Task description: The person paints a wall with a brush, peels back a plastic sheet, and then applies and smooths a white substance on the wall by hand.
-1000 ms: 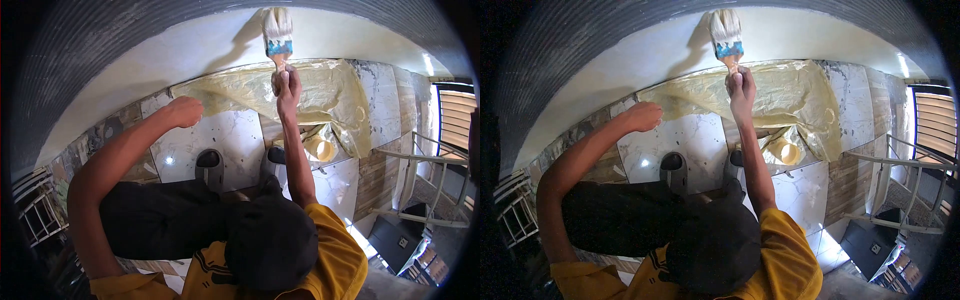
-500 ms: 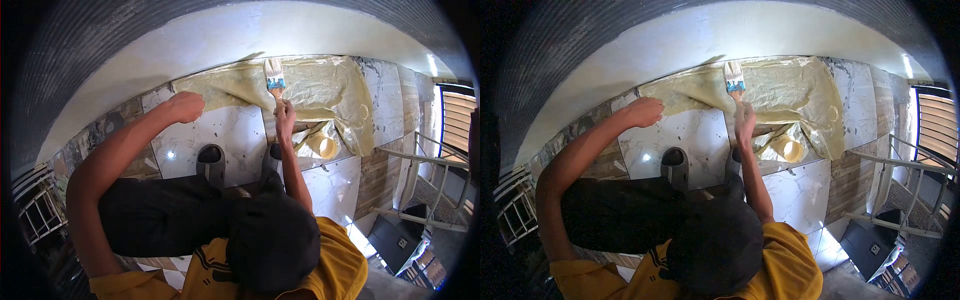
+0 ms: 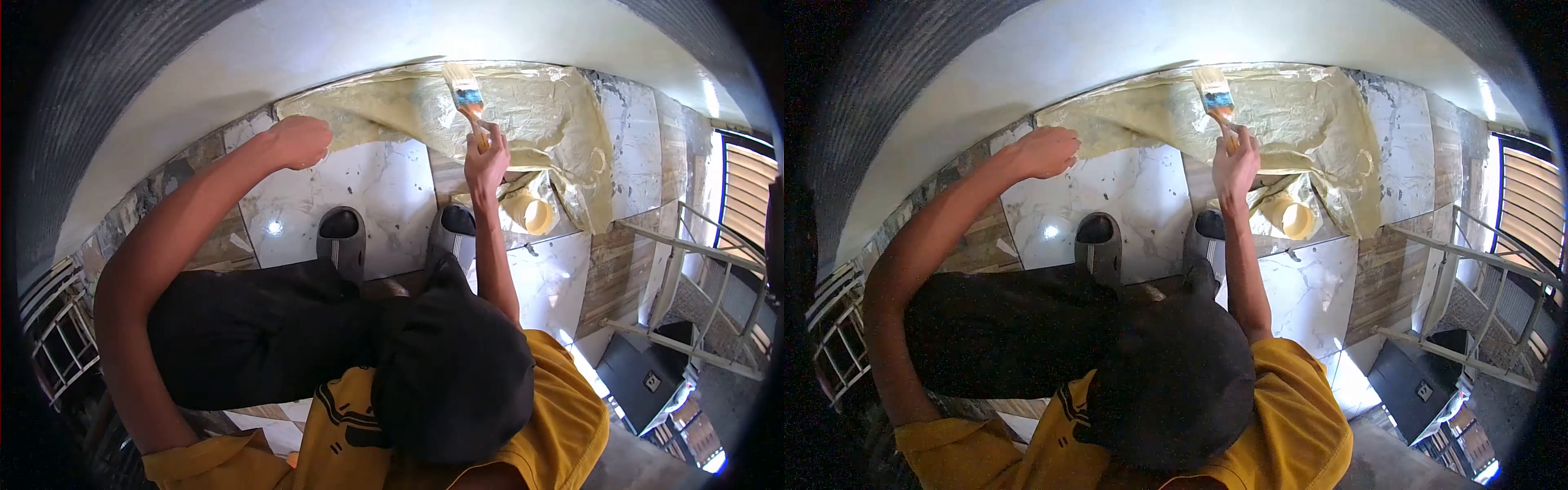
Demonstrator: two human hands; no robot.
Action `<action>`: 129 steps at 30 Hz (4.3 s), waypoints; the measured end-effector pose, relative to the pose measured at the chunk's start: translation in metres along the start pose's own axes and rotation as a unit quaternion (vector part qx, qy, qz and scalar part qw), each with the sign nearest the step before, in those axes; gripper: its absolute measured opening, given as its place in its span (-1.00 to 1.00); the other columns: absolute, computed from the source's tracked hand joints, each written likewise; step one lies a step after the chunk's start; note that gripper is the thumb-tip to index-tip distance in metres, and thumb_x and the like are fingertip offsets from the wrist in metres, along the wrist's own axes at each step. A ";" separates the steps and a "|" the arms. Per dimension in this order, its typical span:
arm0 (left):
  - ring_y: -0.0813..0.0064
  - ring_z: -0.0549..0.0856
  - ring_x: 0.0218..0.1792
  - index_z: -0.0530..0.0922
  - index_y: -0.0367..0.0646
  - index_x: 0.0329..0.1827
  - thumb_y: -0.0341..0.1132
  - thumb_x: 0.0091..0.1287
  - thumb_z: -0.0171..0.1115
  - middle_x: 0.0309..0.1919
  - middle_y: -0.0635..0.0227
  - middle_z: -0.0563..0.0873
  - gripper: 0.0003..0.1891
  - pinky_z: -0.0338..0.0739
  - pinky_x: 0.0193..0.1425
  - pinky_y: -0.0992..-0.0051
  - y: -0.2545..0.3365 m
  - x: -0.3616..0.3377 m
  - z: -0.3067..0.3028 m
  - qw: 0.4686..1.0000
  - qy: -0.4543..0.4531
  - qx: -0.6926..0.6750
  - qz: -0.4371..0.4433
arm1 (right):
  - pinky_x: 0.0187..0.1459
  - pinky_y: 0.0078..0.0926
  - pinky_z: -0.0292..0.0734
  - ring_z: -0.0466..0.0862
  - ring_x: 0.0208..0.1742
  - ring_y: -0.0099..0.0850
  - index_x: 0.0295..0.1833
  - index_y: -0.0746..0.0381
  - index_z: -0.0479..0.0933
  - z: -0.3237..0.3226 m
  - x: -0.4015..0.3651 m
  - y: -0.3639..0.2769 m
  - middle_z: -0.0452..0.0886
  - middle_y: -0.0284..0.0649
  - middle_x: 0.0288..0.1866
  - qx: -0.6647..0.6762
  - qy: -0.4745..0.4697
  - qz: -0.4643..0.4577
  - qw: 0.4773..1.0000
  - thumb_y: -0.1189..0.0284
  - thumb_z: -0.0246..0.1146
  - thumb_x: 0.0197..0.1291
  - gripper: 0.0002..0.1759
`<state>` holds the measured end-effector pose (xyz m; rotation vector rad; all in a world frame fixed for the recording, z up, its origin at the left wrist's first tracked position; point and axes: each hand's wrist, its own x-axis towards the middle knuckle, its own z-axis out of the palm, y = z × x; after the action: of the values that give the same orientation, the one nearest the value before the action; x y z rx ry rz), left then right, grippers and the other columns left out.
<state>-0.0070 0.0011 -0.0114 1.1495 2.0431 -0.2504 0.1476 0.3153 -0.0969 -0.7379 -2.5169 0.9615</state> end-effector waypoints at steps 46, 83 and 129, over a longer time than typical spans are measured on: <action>-0.11 0.72 -0.09 0.65 -0.33 -0.32 -0.30 0.34 0.15 -0.18 -0.01 0.71 -0.75 0.60 0.03 0.01 0.001 -0.002 -0.002 0.999 0.017 -0.040 -0.004 | -0.39 -0.69 0.33 0.47 -0.38 -0.70 0.07 0.34 0.57 -0.070 0.010 -0.096 0.63 -0.32 -0.24 0.308 0.039 -0.006 0.951 0.52 0.22 0.48 -0.84; -0.05 0.73 -0.08 0.67 -0.29 -0.28 -0.25 0.39 0.17 -0.17 0.03 0.72 -0.74 0.62 0.04 0.04 0.001 0.007 0.003 0.999 0.040 -0.004 0.029 | -0.50 -0.68 0.11 0.27 -0.51 -0.74 -0.18 0.29 0.53 0.007 -0.008 -0.042 0.36 -0.52 -0.49 0.386 0.037 0.071 0.919 0.36 0.14 0.57 -0.76; -0.06 0.72 -0.08 0.67 -0.31 -0.34 -0.27 0.35 0.18 -0.21 0.00 0.72 -0.74 0.60 0.04 0.03 0.000 0.008 0.010 0.999 0.024 -0.024 0.032 | -0.01 -0.35 0.64 0.77 -0.07 -0.20 0.21 0.38 0.55 -0.006 0.030 -0.072 0.73 0.02 0.02 0.203 0.170 -0.190 0.945 0.62 0.32 0.27 -0.61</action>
<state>-0.0047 0.0015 -0.0240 1.1988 2.0398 -0.1413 0.1017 0.2900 -0.0389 -0.2477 -1.9695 1.0567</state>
